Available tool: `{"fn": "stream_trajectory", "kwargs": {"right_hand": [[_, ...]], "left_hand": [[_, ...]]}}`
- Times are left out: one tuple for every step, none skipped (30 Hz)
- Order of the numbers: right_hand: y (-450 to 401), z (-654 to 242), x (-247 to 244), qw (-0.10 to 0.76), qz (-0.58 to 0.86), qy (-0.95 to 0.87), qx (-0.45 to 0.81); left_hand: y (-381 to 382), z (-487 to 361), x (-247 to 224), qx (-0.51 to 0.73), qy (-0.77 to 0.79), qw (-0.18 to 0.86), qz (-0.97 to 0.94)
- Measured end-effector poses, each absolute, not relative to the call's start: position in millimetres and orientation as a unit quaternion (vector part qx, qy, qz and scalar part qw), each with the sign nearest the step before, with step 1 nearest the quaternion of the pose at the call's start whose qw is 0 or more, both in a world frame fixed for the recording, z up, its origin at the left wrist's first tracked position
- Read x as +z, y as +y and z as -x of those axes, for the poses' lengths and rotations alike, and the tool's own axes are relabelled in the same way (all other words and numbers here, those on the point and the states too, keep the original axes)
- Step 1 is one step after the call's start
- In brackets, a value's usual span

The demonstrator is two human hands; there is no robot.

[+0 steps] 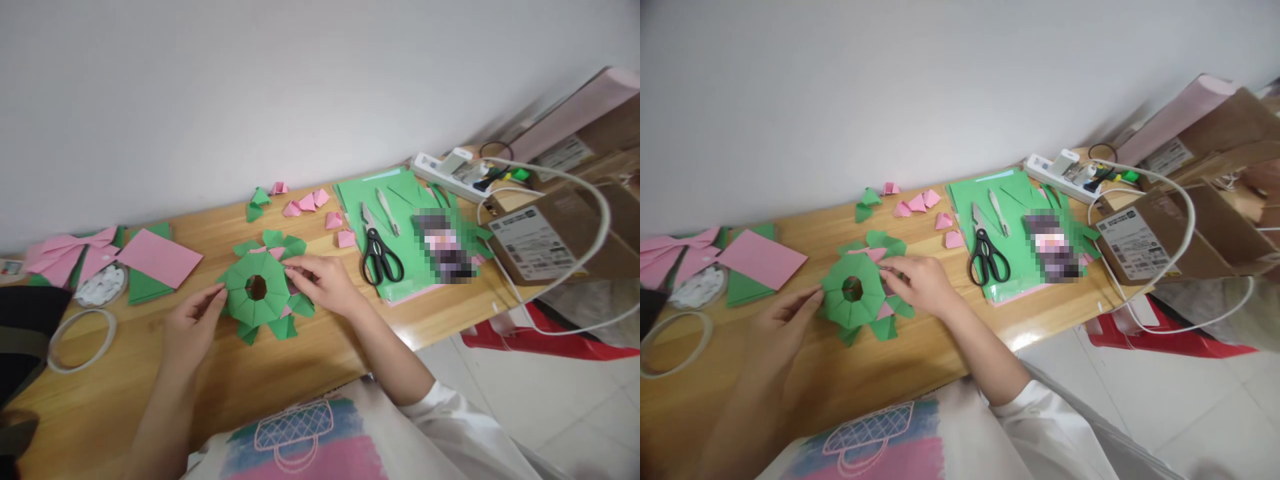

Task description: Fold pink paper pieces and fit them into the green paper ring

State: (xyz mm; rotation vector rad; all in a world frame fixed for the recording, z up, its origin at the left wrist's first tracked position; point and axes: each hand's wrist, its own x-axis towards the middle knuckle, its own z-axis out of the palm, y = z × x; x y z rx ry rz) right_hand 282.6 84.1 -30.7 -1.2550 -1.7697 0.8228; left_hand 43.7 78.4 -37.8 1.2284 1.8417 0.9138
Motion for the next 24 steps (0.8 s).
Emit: {"fn": "stream_trajectory", "kwargs": {"right_hand": [[84.3, -282.7, -30.8, 0.394, 0.5, -0.701, 0.321], [84.6, -282.7, -31.0, 0.389, 0.504, -0.702, 0.32], [85.0, -282.7, -31.2, 0.383, 0.508, -0.703, 0.319], [85.4, -282.7, -31.3, 0.375, 0.512, -0.704, 0.318], [85.9, -282.9, -31.4, 0.365, 0.517, -0.706, 0.317], [86.4, -283.1, -31.5, 0.355, 0.523, -0.708, 0.316], [86.9, -283.4, -31.6, 0.344, 0.529, -0.709, 0.314], [87.5, -283.7, -31.7, 0.334, 0.534, -0.711, 0.314], [88.0, -284.2, -31.8, 0.327, 0.538, -0.711, 0.313], [88.6, -284.6, -31.9, 0.322, 0.542, -0.71, 0.313], [89.2, -285.0, -32.0, 0.316, 0.547, -0.709, 0.313], [89.7, -285.5, -32.0, 0.31, 0.553, -0.706, 0.314], [90.2, -285.9, -31.9, 0.303, 0.562, -0.703, 0.314], [90.7, -286.4, -31.6, 0.295, 0.57, -0.7, 0.314], [91.2, -286.9, -31.2, 0.285, 0.577, -0.698, 0.315], [91.6, -287.4, -30.7, 0.276, 0.582, -0.696, 0.317], [92.0, -288.0, -30.2, 0.268, 0.586, -0.695, 0.319], [92.5, -288.6, -29.7, 0.26, 0.588, -0.695, 0.322], [92.9, -289.3, -29.3, 0.253, 0.59, -0.695, 0.325], [93.4, -290.0, -29.1, 0.247, 0.591, -0.695, 0.328], [93.9, -290.7, -29.0, 0.241, 0.591, -0.695, 0.331], [94.4, -291.5, -29.1, 0.237, 0.591, -0.697, 0.332], [94.9, -292.3, -29.4, 0.233, 0.588, -0.699, 0.332], [95.3, -293.1, -29.6, 0.232, 0.585, -0.703, 0.331]], "left_hand": [[78.9, -44.3, -38.0, 0.358, 0.715, 0.37, -0.473], [79.3, -45.0, -38.0, 0.36, 0.713, 0.377, -0.469], [79.8, -45.7, -38.0, 0.361, 0.712, 0.383, -0.465], [80.2, -46.3, -38.0, 0.36, 0.71, 0.39, -0.462], [80.7, -46.8, -38.1, 0.361, 0.709, 0.395, -0.46], [81.1, -47.2, -38.4, 0.362, 0.707, 0.398, -0.46], [81.5, -47.5, -38.8, 0.362, 0.704, 0.4, -0.462], [81.9, -47.7, -39.2, 0.362, 0.702, 0.398, -0.466], [82.1, -47.9, -39.5, 0.361, 0.702, 0.395, -0.47], [82.3, -47.9, -39.7, 0.36, 0.702, 0.391, -0.474], [82.5, -47.9, -39.8, 0.359, 0.702, 0.387, -0.478], [82.7, -47.8, -39.8, 0.359, 0.702, 0.385, -0.48], [82.9, -47.6, -39.6, 0.358, 0.702, 0.385, -0.481], [83.2, -47.3, -39.5, 0.357, 0.701, 0.384, -0.483], [83.5, -46.9, -39.4, 0.355, 0.7, 0.384, -0.486], [83.8, -46.5, -39.5, 0.351, 0.699, 0.384, -0.491], [84.2, -45.9, -39.7, 0.346, 0.699, 0.381, -0.496], [84.5, -45.2, -40.2, 0.341, 0.698, 0.378, -0.503], [84.8, -44.5, -40.7, 0.335, 0.698, 0.372, -0.512], [85.0, -43.7, -41.2, 0.327, 0.699, 0.363, -0.523], [85.1, -43.0, -41.6, 0.317, 0.7, 0.348, -0.538], [85.1, -42.3, -41.8, 0.305, 0.699, 0.329, -0.557], [85.0, -41.7, -41.6, 0.295, 0.695, 0.303, -0.581], [84.9, -41.1, -41.1, 0.286, 0.688, 0.276, -0.607]]}}
